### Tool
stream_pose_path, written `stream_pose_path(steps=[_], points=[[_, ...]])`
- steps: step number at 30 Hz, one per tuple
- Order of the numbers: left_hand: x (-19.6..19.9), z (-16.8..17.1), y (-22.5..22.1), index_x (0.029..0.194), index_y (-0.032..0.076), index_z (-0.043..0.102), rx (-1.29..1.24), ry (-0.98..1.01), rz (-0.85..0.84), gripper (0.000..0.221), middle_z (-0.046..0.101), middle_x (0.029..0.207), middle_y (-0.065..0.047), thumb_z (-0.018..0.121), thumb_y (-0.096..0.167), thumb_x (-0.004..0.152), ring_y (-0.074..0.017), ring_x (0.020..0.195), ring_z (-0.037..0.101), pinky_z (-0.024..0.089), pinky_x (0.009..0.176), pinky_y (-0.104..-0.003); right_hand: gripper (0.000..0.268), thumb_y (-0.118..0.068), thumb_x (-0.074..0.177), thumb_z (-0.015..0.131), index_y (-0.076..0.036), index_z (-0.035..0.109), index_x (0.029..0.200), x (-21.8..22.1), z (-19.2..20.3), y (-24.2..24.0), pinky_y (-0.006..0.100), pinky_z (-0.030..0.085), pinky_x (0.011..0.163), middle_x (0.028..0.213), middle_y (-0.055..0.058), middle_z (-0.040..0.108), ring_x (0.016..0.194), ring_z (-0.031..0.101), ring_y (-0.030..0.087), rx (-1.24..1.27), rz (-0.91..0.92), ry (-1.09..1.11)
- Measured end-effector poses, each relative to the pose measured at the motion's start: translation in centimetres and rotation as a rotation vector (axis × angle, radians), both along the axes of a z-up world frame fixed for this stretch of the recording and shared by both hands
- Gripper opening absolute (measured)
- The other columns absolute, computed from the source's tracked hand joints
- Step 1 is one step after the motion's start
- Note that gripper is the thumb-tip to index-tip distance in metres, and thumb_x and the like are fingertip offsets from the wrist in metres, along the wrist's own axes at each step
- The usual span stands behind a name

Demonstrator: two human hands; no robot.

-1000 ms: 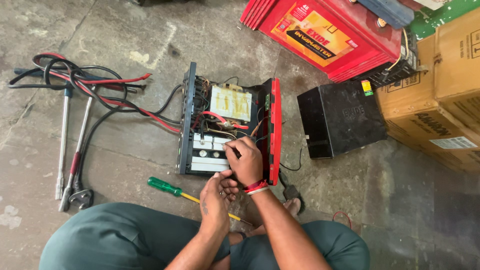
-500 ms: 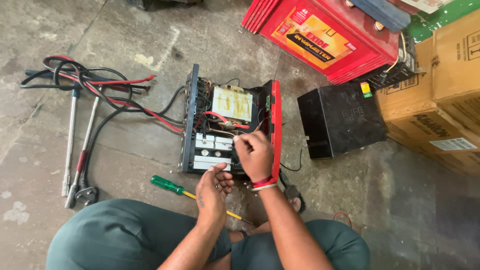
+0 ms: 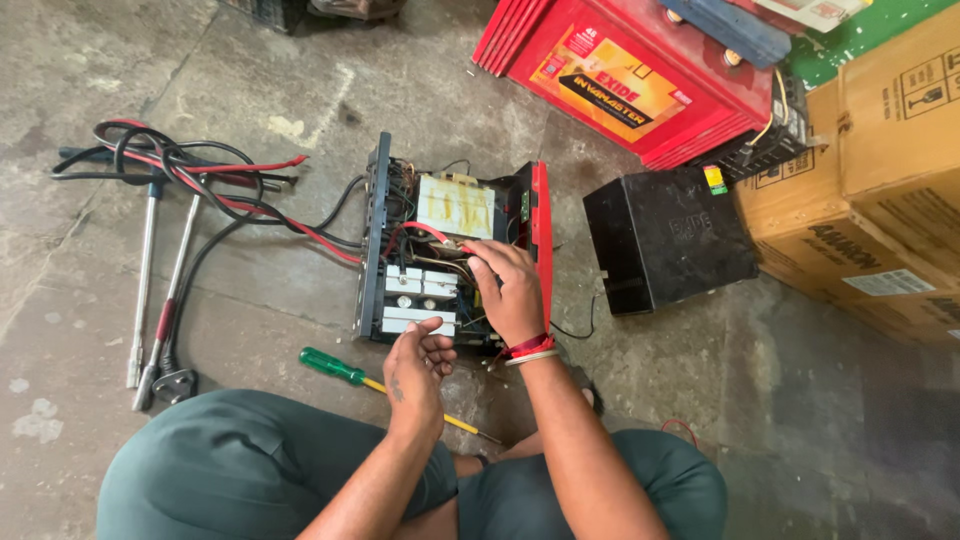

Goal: The person repairs an electronic inverter unit by handling small components and wires with their hands, using a screwdriver to touch specific points on the circuit board and using a brush to clean parts of the device.

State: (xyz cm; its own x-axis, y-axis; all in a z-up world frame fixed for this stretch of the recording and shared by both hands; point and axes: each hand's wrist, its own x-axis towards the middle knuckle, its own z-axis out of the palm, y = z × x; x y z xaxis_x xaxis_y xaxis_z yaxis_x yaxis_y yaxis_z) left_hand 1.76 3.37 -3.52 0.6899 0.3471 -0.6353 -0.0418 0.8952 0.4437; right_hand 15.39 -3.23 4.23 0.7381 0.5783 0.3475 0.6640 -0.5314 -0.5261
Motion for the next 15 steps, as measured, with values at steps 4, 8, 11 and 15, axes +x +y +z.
stream_pose_path(steps=[4, 8, 11, 15], points=[[-0.1, 0.1, 0.1, 0.115, -0.001, 0.066, 0.001, 0.027, -0.021, 0.041, 0.063, 0.081, -0.006, 0.044, 0.031, 0.105, -0.0147, 0.07, 0.058, 0.045, 0.061, -0.028, 0.018, -0.021, 0.1, 0.068, -0.01, 0.079, 0.108, 0.8, -1.4, -0.4, 0.037, 0.052, 0.093, 0.109, 0.009, 0.075, 0.103, 0.069, 0.027, 0.032, -0.046, 0.023], [0.3, 0.1, 0.5, 0.114, -0.001, 0.067, 0.002, 0.047, -0.027, 0.04, 0.063, 0.078, -0.005, 0.043, 0.03, 0.104, -0.014, 0.066, 0.057, 0.042, 0.057, -0.028, 0.023, -0.026, 0.088, 0.079, -0.005, 0.081, 0.097, 3.0, -3.0, 0.1, 0.031, 0.056, 0.069, 0.099, 0.008, 0.069, 0.078, 0.068, 0.018, 0.151, -0.119, 0.291], [0.3, -0.1, 0.5, 0.111, 0.0, 0.069, 0.012, 0.065, -0.042, 0.04, 0.061, 0.075, -0.004, 0.045, 0.03, 0.104, -0.0124, 0.063, 0.054, 0.041, 0.054, -0.027, 0.026, -0.03, 0.086, 0.08, -0.007, 0.081, 0.099, 6.4, -2.4, -0.3, 0.027, 0.052, 0.059, 0.084, 0.0, 0.074, 0.071, 0.062, 0.012, -0.116, -0.195, 0.81], [0.2, 0.0, 0.2, 0.108, 0.001, 0.07, -0.017, 0.063, -0.078, 0.039, 0.06, 0.073, -0.003, 0.046, 0.031, 0.104, -0.0115, 0.06, 0.051, 0.039, 0.053, -0.026, 0.031, -0.033, 0.086, 0.083, -0.007, 0.082, 0.102, 10.4, -0.6, 0.9, 0.03, 0.054, 0.059, 0.085, 0.004, 0.069, 0.073, 0.062, 0.012, -0.455, -0.07, 1.02]])
